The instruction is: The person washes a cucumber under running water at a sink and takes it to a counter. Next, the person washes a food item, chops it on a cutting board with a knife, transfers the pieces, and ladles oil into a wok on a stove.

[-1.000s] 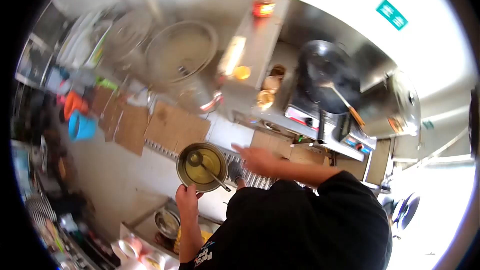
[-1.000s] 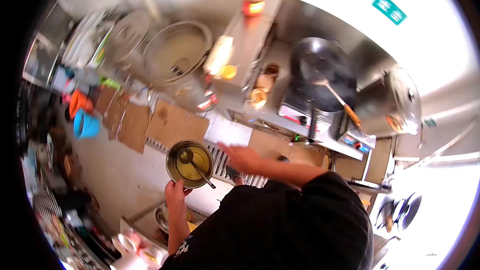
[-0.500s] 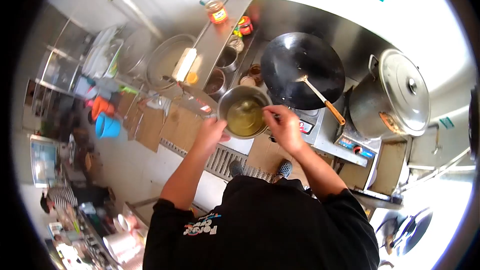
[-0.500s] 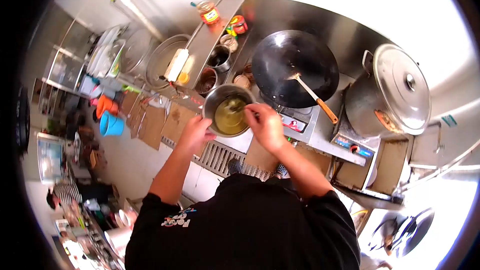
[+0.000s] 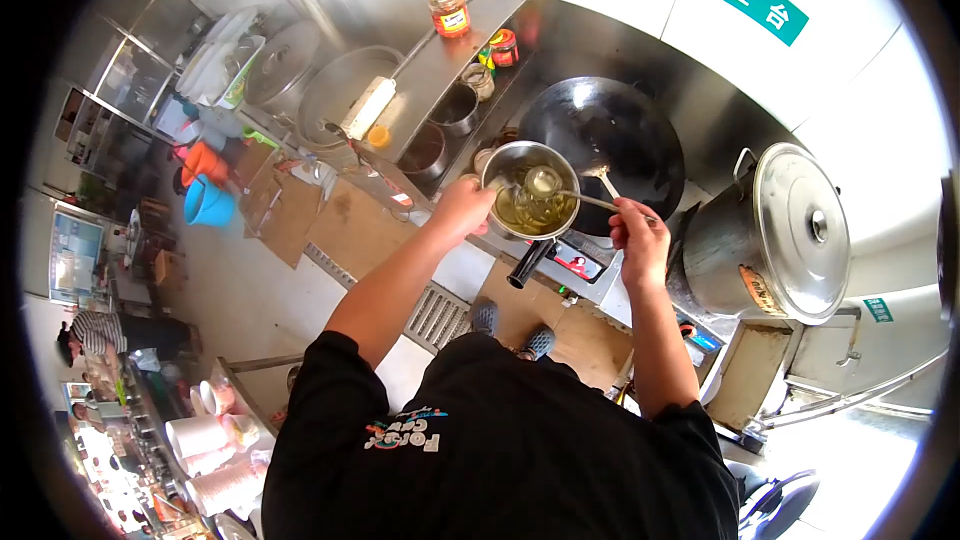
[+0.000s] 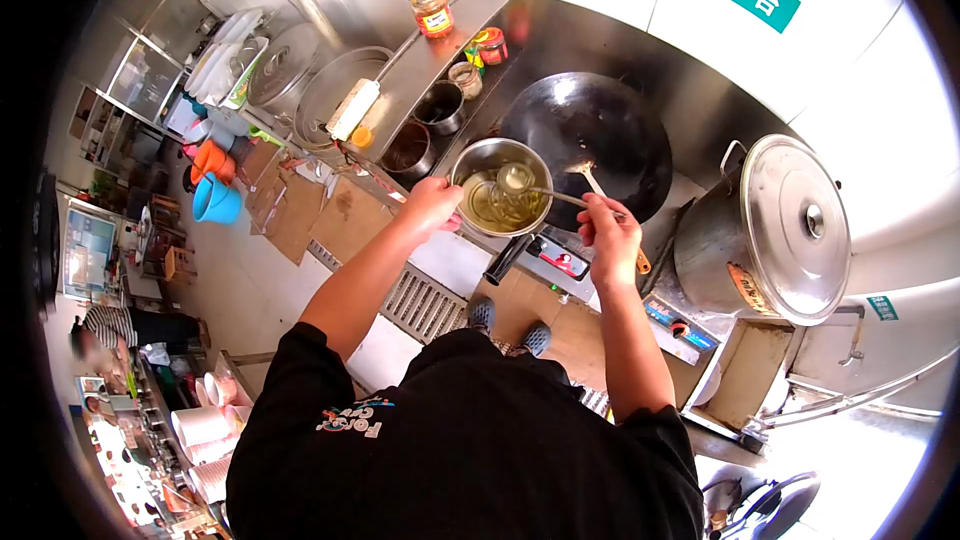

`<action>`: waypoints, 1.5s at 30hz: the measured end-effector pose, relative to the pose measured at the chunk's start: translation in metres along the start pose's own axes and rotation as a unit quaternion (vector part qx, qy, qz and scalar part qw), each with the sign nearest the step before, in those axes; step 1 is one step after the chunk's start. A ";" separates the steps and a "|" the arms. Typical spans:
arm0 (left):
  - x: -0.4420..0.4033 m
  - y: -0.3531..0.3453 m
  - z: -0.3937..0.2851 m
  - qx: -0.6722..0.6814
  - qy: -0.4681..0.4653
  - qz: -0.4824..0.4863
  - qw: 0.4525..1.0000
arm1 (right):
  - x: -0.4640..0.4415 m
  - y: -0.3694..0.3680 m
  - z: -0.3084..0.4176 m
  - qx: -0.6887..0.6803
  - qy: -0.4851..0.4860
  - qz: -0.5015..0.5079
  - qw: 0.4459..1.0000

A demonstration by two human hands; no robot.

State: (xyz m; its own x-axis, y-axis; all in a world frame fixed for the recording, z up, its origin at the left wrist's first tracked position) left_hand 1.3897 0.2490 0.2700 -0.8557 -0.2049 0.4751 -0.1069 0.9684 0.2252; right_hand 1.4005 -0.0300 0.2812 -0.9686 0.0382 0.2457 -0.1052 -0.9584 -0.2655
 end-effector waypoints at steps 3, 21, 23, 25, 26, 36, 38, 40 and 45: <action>-0.011 0.003 0.009 0.012 -0.003 -0.002 1.000 | -0.002 0.006 0.015 -0.033 0.031 -0.026 0.999; -0.021 0.059 0.042 0.034 0.012 -0.029 0.999 | -0.058 0.003 -0.024 0.520 0.375 -0.087 0.762; -0.025 0.056 0.040 0.026 0.006 -0.020 0.999 | -0.027 -0.012 -0.010 0.488 0.391 -0.089 0.775; -0.028 0.050 0.035 0.018 0.000 -0.012 1.000 | 0.003 -0.026 0.003 0.365 0.381 -0.038 0.849; -0.028 0.046 0.032 0.017 0.001 -0.009 1.000 | 0.014 -0.031 0.006 0.361 0.367 0.004 0.857; -0.014 0.022 0.009 0.025 -0.009 -0.021 0.999 | 0.011 -0.044 -0.026 0.244 0.127 0.071 0.959; -0.014 0.022 0.009 0.018 -0.010 -0.019 1.000 | 0.010 -0.032 -0.014 0.134 0.065 0.029 0.988; -0.014 0.023 0.011 0.011 -0.011 -0.016 1.000 | 0.009 -0.021 -0.005 0.032 0.044 0.002 0.999; -0.012 0.033 0.022 0.037 0.008 -0.047 0.998 | 0.004 0.010 0.000 -0.020 0.071 -0.046 0.996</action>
State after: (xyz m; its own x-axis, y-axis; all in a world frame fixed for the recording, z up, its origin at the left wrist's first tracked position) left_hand 1.3856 0.2861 0.2530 -0.8325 -0.2961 0.4683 -0.2235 0.9529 0.2051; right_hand 1.3959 -0.0395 0.2790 -0.9762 0.1688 0.1364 -0.2020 -0.9368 -0.2856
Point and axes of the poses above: each hand's wrist, its own x-axis away from the middle knuckle, its own y-axis out of the back of the hand, z = x × y, the point moved 1 cm from there along -x, towards the middle knuckle, and after that the axes turned 3 degrees about x, right-handed, at the moved point
